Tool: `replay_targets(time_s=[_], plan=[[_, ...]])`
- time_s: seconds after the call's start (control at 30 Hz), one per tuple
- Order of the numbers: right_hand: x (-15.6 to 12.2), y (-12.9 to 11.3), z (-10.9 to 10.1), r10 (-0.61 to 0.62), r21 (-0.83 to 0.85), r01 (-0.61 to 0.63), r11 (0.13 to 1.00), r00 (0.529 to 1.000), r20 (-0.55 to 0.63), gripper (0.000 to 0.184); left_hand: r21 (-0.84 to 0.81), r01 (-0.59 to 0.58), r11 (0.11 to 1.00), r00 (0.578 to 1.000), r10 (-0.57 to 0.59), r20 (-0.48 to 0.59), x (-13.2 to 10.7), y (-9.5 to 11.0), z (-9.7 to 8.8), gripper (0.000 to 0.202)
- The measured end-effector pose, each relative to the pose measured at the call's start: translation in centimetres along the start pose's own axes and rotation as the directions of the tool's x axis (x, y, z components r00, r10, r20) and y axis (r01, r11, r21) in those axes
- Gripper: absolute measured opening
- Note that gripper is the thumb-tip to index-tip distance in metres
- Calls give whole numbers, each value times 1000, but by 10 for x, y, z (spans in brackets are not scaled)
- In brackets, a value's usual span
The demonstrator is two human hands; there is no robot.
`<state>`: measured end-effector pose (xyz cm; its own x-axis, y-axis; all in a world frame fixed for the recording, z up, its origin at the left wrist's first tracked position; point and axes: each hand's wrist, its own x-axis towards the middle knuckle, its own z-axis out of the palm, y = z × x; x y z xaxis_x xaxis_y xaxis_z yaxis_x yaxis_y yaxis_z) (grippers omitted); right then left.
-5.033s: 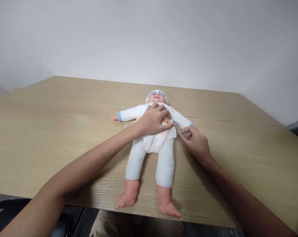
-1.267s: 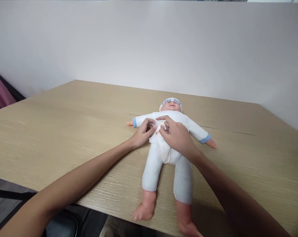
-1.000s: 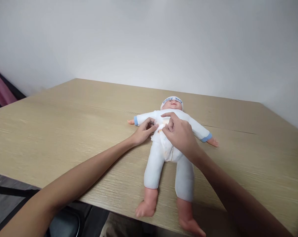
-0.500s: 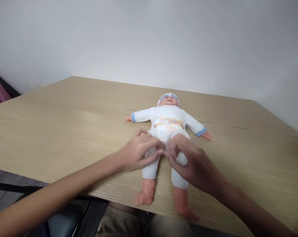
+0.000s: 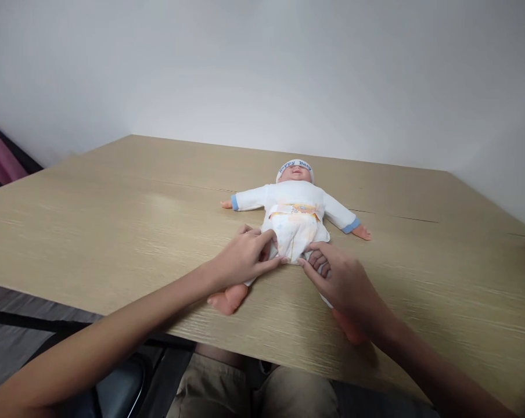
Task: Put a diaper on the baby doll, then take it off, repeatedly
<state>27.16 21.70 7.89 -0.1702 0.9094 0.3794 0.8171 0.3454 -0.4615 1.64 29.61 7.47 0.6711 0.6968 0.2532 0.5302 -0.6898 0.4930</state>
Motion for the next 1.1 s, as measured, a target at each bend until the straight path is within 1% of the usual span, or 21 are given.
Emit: replay_targets(time_s=[0.1,0.23,0.37,0.47,0.57,0.67,0.77,0.87,1.0,1.1], plan=[[-2,-2,7,-29,-46,27,999,999,-32,11,-42,13,999,999,-14,-34,4,-1,8,44],[-6,-4,13,-37,-98,36,995,999,-6,10,-108,-13,994,998,6,-59,4,-6,12,37],[-11,-6,16,-69,-52,68,996,998,-7,9,-152,-59,987,995,45,-93,1,-10,13,31],[-14,-7,16,-96,-25,96,995,995,1,15,-181,-107,978,987,83,-140,-1,-10,13,21],[-17,-7,17,-110,-44,110,993,994,9,20,-203,-113,973,981,77,-178,-3,-8,14,16],[-16,-6,17,-118,-58,120,991,993,30,22,-234,-114,966,982,73,-177,-2,-6,13,12],[-10,-6,13,-126,-55,129,990,990,62,20,-273,-108,956,989,76,-125,1,-5,11,10],[-3,-6,11,-91,-58,96,994,992,85,16,-295,-66,953,994,39,-98,2,-6,11,13],[1,-4,13,9,-43,-8,999,1000,30,16,-396,9,918,990,-65,-127,1,-9,15,20],[0,-1,15,86,29,-86,996,996,3,18,-489,25,872,988,-98,-123,-2,-14,20,23]])
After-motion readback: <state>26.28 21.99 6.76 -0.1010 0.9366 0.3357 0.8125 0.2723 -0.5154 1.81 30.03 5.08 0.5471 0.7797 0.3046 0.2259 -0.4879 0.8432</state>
